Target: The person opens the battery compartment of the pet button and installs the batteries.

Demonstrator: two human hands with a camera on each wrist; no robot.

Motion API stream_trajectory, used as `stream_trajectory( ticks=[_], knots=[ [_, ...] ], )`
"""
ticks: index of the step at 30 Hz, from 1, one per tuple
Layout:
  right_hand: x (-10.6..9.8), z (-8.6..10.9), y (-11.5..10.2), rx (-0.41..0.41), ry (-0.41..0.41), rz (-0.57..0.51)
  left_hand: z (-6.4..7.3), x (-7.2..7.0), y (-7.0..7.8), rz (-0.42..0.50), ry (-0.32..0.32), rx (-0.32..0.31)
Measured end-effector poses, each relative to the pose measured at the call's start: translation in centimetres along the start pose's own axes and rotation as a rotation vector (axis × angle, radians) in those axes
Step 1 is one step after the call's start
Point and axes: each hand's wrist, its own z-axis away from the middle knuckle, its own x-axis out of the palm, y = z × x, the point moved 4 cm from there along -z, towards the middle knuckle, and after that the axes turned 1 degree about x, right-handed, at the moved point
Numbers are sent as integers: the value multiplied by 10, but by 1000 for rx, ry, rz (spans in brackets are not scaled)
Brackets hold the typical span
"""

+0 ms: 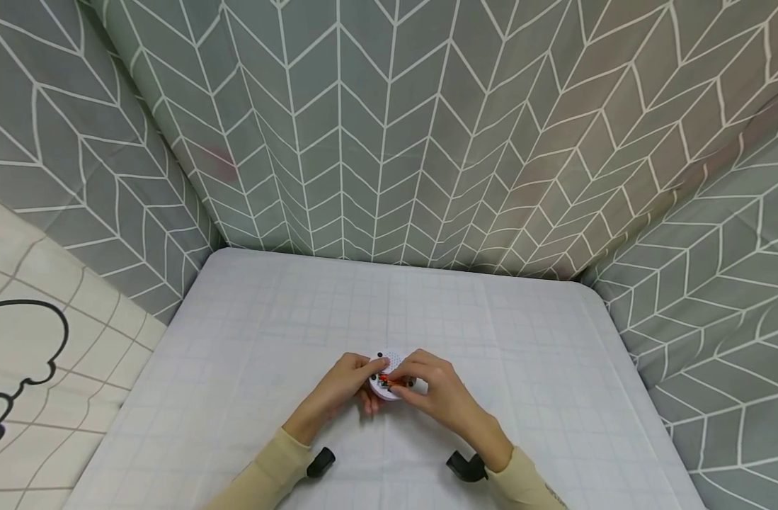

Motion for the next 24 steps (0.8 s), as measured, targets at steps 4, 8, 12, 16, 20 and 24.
stream_trajectory(
  ticks=[4,8,12,16,20,24],
  knots=[
    [2,0,1,18,-16,-5,0,1,0,-5,2,6],
    [2,-1,0,14,-19,-5,0,1,0,-8,7,8],
    [2,-1,0,6,-20,-21,0,1,-1,-11,13,5],
    [3,-1,0,10,-19,-33,0,1,-1,-15,16,6],
    [4,-1,1,16,-21,-35,0,0,-2,-16,17,10],
    [7,-1,0,16,-45,-37,-1,0,-3,-22,19,8]
  ],
)
